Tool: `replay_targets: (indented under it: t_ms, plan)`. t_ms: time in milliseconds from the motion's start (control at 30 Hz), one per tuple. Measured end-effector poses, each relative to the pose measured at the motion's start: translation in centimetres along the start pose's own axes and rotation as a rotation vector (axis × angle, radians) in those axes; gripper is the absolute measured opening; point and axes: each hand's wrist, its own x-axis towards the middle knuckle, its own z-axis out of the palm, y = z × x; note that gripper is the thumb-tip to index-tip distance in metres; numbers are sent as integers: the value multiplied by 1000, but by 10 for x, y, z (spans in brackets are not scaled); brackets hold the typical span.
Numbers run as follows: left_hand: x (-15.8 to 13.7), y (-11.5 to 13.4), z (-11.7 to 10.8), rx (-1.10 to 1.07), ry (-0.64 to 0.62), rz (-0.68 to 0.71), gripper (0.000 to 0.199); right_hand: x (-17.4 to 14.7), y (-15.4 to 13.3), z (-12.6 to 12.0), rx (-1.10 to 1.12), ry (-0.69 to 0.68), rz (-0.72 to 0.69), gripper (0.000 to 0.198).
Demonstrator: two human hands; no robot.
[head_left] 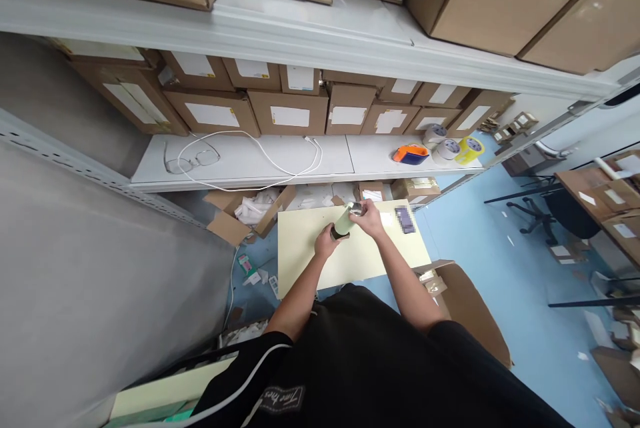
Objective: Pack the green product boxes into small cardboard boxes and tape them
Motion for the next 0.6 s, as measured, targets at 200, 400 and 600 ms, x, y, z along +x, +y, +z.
replay_targets:
  t_ms: [200, 400, 600]
  plan:
    - [-2, 8, -3, -13, 18, 12, 85, 5, -35, -56, 262, 49, -219, 56]
    - [-12, 31, -18, 268, -89, -13, 121, 10, -40, -66, 426, -100, -207, 69]
    - [-40, 89, -35, 125, -2, 97, 120, 18, -32, -81, 541, -228, -210, 78]
